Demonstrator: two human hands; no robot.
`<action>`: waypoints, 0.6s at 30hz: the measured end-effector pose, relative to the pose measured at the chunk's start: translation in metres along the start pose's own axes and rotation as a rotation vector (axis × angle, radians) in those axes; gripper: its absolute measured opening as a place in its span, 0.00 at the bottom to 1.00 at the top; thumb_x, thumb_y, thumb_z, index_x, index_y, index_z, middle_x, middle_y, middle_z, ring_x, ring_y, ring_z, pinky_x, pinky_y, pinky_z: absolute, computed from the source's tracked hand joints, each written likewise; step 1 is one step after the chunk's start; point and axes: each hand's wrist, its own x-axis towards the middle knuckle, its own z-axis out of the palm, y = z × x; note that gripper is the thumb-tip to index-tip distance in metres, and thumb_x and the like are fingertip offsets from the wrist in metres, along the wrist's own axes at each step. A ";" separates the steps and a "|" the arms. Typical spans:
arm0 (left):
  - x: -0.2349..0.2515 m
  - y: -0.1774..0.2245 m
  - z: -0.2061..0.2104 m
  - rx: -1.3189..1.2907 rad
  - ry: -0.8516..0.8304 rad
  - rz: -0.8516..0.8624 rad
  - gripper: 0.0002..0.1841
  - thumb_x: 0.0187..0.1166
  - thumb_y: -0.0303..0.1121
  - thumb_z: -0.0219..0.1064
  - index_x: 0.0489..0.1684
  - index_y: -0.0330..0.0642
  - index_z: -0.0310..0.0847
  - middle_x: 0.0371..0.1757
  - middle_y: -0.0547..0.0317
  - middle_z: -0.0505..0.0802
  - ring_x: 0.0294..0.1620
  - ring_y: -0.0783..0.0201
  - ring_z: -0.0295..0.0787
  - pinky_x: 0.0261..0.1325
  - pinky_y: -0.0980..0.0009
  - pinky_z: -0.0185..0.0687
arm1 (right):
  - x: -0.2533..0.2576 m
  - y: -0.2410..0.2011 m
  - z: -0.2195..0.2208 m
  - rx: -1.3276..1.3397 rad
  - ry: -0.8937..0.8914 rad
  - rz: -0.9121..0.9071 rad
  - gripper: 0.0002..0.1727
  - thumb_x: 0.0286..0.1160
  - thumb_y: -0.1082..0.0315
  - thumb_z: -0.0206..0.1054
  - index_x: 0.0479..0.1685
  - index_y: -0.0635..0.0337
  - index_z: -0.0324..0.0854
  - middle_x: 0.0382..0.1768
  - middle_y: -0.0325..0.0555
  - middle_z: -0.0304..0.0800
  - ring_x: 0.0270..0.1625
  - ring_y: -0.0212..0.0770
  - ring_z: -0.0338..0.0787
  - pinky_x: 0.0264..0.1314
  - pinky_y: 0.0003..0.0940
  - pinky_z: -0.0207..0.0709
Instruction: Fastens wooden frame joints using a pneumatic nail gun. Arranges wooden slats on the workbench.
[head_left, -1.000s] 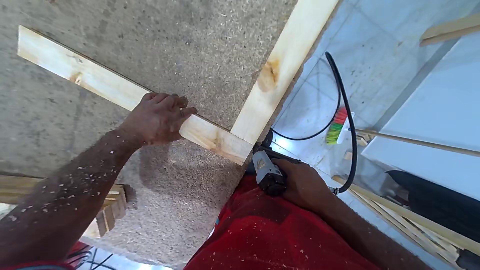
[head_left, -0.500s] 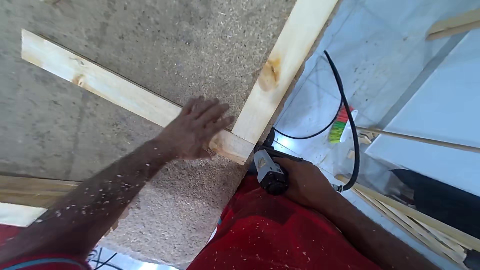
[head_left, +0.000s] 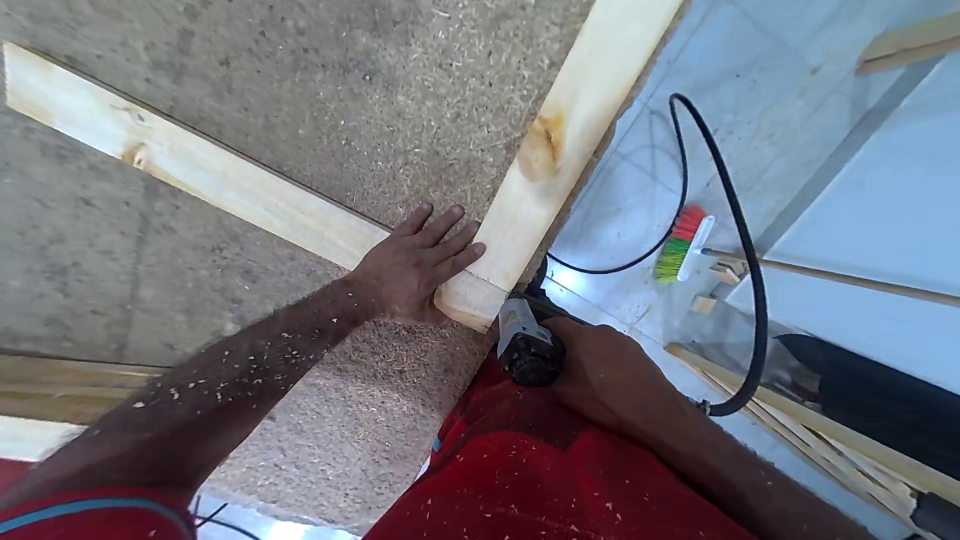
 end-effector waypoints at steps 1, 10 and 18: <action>0.000 -0.001 0.000 0.000 0.003 0.005 0.61 0.53 0.76 0.68 0.95 0.54 0.56 0.95 0.52 0.61 0.97 0.42 0.42 0.93 0.35 0.35 | 0.000 0.006 0.004 -0.001 0.018 -0.023 0.27 0.56 0.43 0.74 0.58 0.37 0.82 0.31 0.34 0.90 0.36 0.41 0.92 0.35 0.50 0.84; 0.001 0.000 -0.002 -0.016 0.005 0.013 0.60 0.55 0.73 0.69 0.95 0.51 0.56 0.94 0.50 0.62 0.97 0.42 0.42 0.93 0.33 0.34 | 0.002 0.021 0.021 -0.037 0.051 -0.112 0.27 0.58 0.44 0.73 0.61 0.37 0.81 0.29 0.34 0.89 0.33 0.42 0.92 0.33 0.50 0.84; 0.001 -0.001 -0.002 -0.030 -0.001 0.022 0.60 0.55 0.72 0.70 0.94 0.49 0.58 0.94 0.50 0.62 0.97 0.41 0.42 0.93 0.33 0.35 | 0.001 0.022 0.021 0.023 0.063 -0.118 0.27 0.60 0.43 0.73 0.62 0.36 0.82 0.33 0.35 0.91 0.37 0.42 0.93 0.35 0.50 0.85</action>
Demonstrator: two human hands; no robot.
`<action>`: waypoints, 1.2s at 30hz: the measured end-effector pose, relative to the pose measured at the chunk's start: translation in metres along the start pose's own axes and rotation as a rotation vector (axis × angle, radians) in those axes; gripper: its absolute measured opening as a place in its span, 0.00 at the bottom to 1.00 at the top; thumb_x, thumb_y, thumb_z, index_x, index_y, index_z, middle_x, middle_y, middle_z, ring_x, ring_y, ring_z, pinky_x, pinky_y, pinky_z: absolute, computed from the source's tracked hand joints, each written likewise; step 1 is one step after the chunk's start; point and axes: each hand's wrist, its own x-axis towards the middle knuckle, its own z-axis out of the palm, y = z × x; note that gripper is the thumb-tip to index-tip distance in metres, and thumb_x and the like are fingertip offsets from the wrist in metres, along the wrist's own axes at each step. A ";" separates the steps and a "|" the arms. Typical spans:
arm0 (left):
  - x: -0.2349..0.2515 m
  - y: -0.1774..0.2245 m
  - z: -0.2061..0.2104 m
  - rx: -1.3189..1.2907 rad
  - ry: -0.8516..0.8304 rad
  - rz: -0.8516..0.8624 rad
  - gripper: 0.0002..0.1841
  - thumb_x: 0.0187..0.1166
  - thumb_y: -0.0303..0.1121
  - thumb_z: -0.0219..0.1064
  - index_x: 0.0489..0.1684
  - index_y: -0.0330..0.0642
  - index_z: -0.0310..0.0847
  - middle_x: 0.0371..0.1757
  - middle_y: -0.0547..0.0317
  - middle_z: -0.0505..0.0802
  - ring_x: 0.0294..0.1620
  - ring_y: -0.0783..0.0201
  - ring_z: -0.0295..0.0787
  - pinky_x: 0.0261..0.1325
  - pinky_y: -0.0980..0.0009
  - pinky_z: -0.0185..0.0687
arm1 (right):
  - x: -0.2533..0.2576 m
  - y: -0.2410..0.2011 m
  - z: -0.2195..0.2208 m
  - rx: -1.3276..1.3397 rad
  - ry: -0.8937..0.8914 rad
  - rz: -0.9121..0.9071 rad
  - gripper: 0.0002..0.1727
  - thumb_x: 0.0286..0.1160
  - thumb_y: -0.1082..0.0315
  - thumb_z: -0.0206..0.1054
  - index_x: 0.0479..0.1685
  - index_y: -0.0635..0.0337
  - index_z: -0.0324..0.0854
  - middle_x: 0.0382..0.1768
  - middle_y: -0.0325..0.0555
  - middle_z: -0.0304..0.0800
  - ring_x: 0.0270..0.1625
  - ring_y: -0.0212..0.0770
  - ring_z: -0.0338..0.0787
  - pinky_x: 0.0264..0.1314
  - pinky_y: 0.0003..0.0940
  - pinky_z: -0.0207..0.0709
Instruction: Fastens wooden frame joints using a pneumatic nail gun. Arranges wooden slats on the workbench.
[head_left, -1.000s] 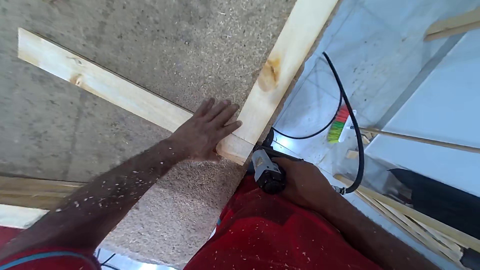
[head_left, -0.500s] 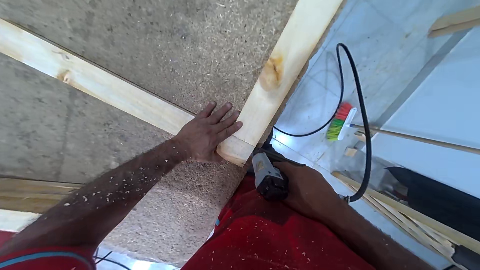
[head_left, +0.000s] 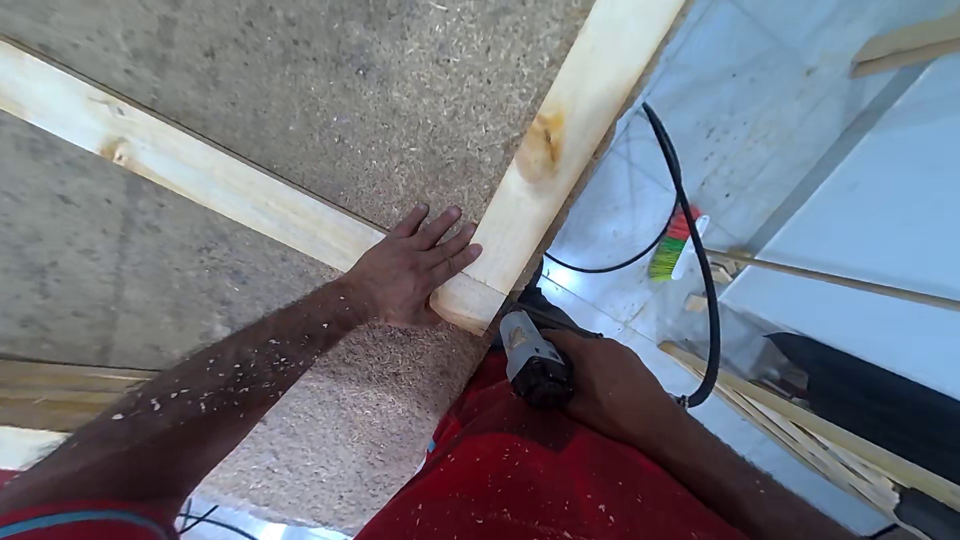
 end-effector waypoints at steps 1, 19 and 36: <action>0.000 0.000 0.000 -0.001 0.006 0.001 0.59 0.55 0.71 0.70 0.94 0.50 0.58 0.94 0.50 0.63 0.97 0.41 0.43 0.93 0.33 0.35 | -0.001 0.001 0.001 -0.001 0.006 -0.003 0.28 0.59 0.43 0.73 0.63 0.36 0.82 0.32 0.35 0.91 0.36 0.42 0.93 0.35 0.50 0.85; -0.001 0.001 -0.001 0.023 -0.019 -0.011 0.60 0.56 0.71 0.69 0.95 0.48 0.55 0.94 0.49 0.62 0.97 0.42 0.40 0.93 0.34 0.32 | -0.001 0.006 0.005 0.028 0.042 -0.032 0.29 0.57 0.43 0.74 0.63 0.37 0.82 0.34 0.34 0.92 0.37 0.40 0.93 0.37 0.50 0.86; 0.000 0.000 0.001 -0.047 0.026 -0.051 0.58 0.50 0.70 0.74 0.92 0.56 0.62 0.93 0.58 0.67 0.97 0.48 0.44 0.95 0.40 0.33 | -0.003 -0.020 -0.013 0.023 0.008 0.068 0.27 0.55 0.39 0.73 0.54 0.41 0.84 0.31 0.34 0.90 0.37 0.39 0.93 0.37 0.48 0.86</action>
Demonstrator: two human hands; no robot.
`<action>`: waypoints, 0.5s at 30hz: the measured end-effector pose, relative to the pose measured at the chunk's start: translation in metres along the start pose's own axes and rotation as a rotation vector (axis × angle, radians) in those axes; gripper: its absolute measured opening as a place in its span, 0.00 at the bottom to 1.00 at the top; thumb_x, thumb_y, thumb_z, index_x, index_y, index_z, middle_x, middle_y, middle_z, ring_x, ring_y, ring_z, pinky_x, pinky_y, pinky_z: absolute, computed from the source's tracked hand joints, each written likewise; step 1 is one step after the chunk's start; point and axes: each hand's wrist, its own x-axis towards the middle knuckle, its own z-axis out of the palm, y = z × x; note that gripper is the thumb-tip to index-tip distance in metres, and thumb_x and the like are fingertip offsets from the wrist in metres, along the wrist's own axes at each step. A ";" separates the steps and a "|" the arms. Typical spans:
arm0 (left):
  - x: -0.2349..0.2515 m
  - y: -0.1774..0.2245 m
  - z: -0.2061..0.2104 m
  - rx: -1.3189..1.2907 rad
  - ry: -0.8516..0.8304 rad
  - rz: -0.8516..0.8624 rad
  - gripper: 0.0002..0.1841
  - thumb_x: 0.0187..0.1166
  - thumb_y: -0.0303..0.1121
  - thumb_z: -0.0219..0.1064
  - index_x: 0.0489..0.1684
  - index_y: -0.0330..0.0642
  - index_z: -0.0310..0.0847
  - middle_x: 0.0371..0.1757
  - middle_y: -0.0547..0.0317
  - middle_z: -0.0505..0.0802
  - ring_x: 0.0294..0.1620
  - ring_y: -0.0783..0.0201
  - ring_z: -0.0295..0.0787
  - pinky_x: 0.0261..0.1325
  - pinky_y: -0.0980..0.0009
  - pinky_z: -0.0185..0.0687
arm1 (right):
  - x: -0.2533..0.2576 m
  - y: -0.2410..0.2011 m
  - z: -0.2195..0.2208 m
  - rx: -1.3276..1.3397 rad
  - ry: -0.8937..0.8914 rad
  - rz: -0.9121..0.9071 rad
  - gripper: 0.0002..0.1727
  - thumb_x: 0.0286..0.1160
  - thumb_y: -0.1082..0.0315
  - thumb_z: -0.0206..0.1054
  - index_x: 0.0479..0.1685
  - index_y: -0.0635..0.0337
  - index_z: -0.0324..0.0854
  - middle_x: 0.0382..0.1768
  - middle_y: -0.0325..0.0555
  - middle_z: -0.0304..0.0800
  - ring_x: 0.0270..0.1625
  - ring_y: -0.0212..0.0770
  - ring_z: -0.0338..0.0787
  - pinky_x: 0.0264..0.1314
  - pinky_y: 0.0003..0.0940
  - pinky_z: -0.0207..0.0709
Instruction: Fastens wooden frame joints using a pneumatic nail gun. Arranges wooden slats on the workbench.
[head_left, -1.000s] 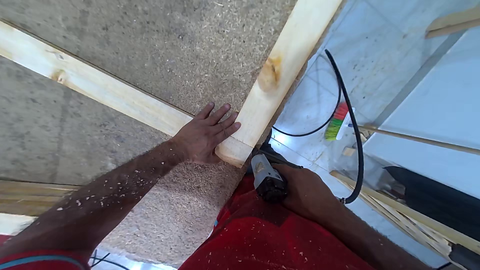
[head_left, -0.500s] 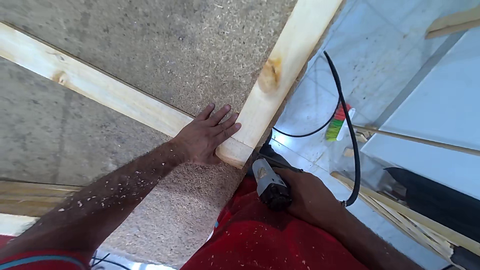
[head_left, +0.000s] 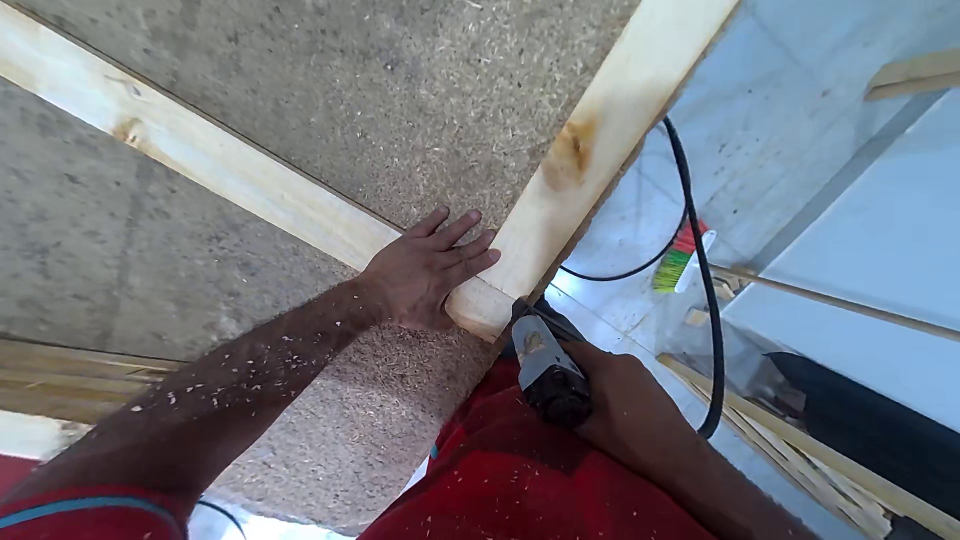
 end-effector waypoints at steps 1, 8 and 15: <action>0.001 0.000 0.000 0.001 0.001 -0.004 0.58 0.50 0.71 0.74 0.92 0.57 0.63 0.92 0.59 0.67 0.97 0.49 0.44 0.95 0.41 0.34 | 0.000 -0.006 -0.004 0.001 -0.038 0.028 0.27 0.57 0.40 0.73 0.54 0.44 0.83 0.32 0.38 0.90 0.39 0.43 0.93 0.39 0.50 0.85; 0.000 -0.001 -0.002 -0.039 -0.005 -0.014 0.58 0.51 0.69 0.76 0.92 0.60 0.62 0.93 0.62 0.65 0.98 0.51 0.42 0.95 0.42 0.33 | -0.004 -0.027 -0.025 0.051 -0.069 0.090 0.24 0.59 0.40 0.74 0.48 0.44 0.83 0.31 0.36 0.89 0.39 0.39 0.92 0.40 0.47 0.85; 0.002 -0.008 -0.012 -0.075 -0.112 0.014 0.60 0.48 0.60 0.83 0.94 0.62 0.57 0.96 0.66 0.59 0.98 0.51 0.39 0.94 0.41 0.34 | 0.013 -0.046 -0.029 0.016 -0.016 -0.027 0.25 0.57 0.40 0.73 0.51 0.42 0.83 0.29 0.34 0.88 0.36 0.38 0.92 0.36 0.46 0.84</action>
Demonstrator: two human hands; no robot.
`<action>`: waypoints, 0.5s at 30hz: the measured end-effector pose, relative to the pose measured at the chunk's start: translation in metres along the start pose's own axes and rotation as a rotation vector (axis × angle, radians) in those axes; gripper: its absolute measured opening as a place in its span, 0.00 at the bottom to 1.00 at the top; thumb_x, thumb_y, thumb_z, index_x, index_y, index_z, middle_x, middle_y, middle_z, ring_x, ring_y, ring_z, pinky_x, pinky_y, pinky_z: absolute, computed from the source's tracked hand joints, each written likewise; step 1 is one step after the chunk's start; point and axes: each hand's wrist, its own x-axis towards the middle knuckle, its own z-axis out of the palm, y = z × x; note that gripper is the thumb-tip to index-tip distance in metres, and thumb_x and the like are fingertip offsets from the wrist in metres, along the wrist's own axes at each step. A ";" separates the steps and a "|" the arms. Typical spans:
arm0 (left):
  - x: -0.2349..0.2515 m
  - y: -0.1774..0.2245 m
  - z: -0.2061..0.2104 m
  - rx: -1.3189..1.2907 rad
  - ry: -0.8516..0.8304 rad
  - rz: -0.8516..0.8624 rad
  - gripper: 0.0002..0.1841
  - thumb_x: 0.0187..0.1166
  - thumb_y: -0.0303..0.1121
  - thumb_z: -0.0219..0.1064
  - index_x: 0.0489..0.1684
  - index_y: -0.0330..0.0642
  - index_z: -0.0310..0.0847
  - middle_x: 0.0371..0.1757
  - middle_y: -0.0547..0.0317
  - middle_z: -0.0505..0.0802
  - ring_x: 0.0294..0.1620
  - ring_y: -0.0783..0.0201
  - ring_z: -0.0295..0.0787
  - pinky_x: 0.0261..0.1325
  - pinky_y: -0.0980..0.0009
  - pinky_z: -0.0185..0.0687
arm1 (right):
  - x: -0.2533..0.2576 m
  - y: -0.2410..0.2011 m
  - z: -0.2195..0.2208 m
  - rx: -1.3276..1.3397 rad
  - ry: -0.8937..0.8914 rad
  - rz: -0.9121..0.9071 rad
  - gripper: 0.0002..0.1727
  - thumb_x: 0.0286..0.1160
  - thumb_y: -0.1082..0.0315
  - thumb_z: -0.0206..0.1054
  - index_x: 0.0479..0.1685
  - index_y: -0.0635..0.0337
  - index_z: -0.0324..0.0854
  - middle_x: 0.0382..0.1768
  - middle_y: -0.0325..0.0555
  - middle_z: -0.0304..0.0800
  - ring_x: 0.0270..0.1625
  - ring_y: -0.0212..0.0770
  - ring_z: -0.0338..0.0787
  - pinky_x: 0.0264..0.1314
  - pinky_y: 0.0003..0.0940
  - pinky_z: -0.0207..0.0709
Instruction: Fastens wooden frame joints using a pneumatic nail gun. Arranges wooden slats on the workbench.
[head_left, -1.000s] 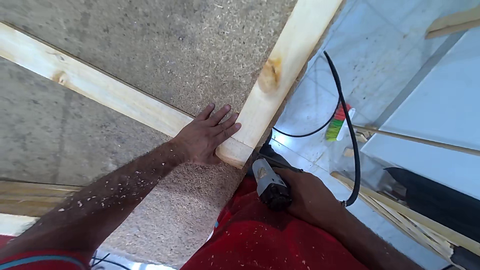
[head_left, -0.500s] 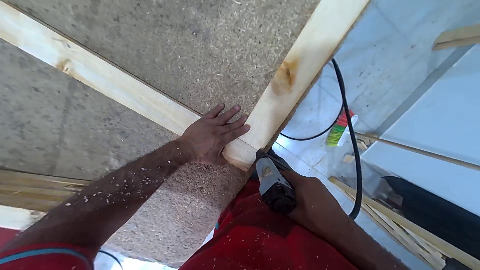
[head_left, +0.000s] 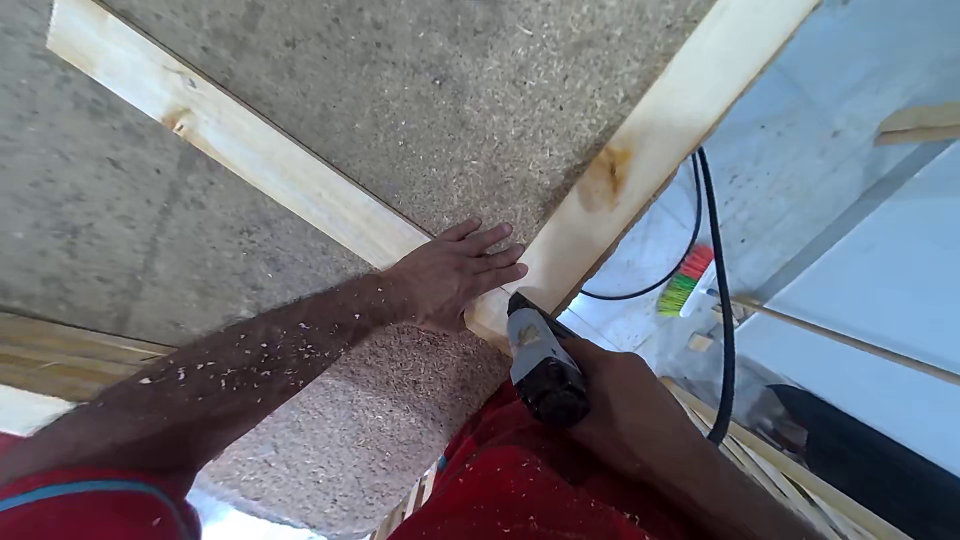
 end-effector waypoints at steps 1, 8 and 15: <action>0.000 -0.001 0.001 -0.003 0.004 0.003 0.59 0.49 0.60 0.82 0.94 0.63 0.58 0.95 0.67 0.60 0.98 0.53 0.39 0.95 0.43 0.34 | 0.005 -0.002 0.000 -0.013 -0.009 -0.002 0.25 0.57 0.41 0.73 0.52 0.42 0.83 0.29 0.34 0.88 0.36 0.38 0.91 0.36 0.46 0.84; -0.001 -0.001 0.002 -0.035 0.015 -0.007 0.56 0.51 0.57 0.82 0.93 0.65 0.60 0.95 0.69 0.61 0.98 0.57 0.41 0.96 0.50 0.37 | 0.015 -0.011 -0.003 0.022 -0.051 0.052 0.26 0.54 0.45 0.80 0.53 0.41 0.83 0.31 0.33 0.89 0.37 0.36 0.91 0.38 0.44 0.85; 0.000 -0.003 0.003 -0.033 0.002 0.005 0.56 0.52 0.57 0.81 0.93 0.65 0.59 0.96 0.69 0.59 0.98 0.57 0.40 0.96 0.50 0.37 | 0.015 -0.021 -0.008 0.050 -0.072 0.099 0.19 0.58 0.47 0.77 0.43 0.44 0.81 0.27 0.34 0.85 0.34 0.37 0.89 0.35 0.42 0.82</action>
